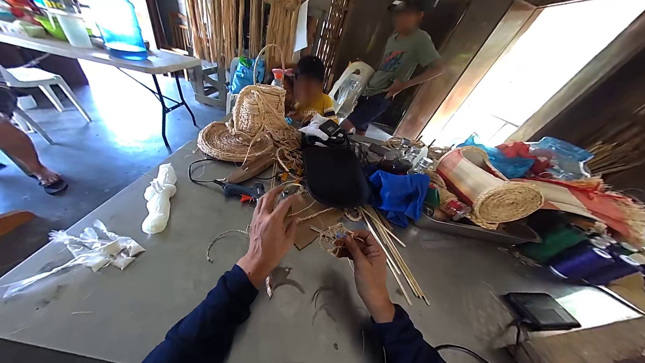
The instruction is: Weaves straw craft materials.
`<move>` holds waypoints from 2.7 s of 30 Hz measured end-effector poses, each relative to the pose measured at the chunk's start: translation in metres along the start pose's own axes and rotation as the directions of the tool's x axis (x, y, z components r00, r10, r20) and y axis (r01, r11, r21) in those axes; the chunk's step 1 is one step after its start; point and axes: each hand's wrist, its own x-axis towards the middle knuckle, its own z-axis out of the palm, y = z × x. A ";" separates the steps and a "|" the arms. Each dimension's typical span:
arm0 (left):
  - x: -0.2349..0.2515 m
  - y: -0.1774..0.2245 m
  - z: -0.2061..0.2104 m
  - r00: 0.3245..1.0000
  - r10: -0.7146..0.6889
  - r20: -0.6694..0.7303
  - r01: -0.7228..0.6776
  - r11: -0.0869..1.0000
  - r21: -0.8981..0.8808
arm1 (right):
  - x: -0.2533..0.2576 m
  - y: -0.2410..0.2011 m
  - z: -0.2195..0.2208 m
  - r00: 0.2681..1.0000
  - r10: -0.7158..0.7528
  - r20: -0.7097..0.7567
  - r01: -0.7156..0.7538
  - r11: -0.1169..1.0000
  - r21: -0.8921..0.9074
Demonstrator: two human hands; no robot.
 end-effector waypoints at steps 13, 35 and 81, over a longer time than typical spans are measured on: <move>-0.013 0.023 0.011 0.830 -0.289 0.477 0.537 0.647 -0.541 | -0.006 -0.001 -0.002 0.969 0.064 0.239 -0.053 0.997 -0.053; -0.011 0.023 0.006 0.760 -0.136 0.636 0.489 0.764 -0.421 | 0.001 -0.014 -0.007 0.918 0.290 0.272 -0.296 0.955 -0.020; -0.016 0.020 0.012 0.790 -0.312 0.527 0.555 0.729 -0.401 | 0.000 -0.019 -0.001 0.931 0.238 0.278 -0.137 0.931 -0.337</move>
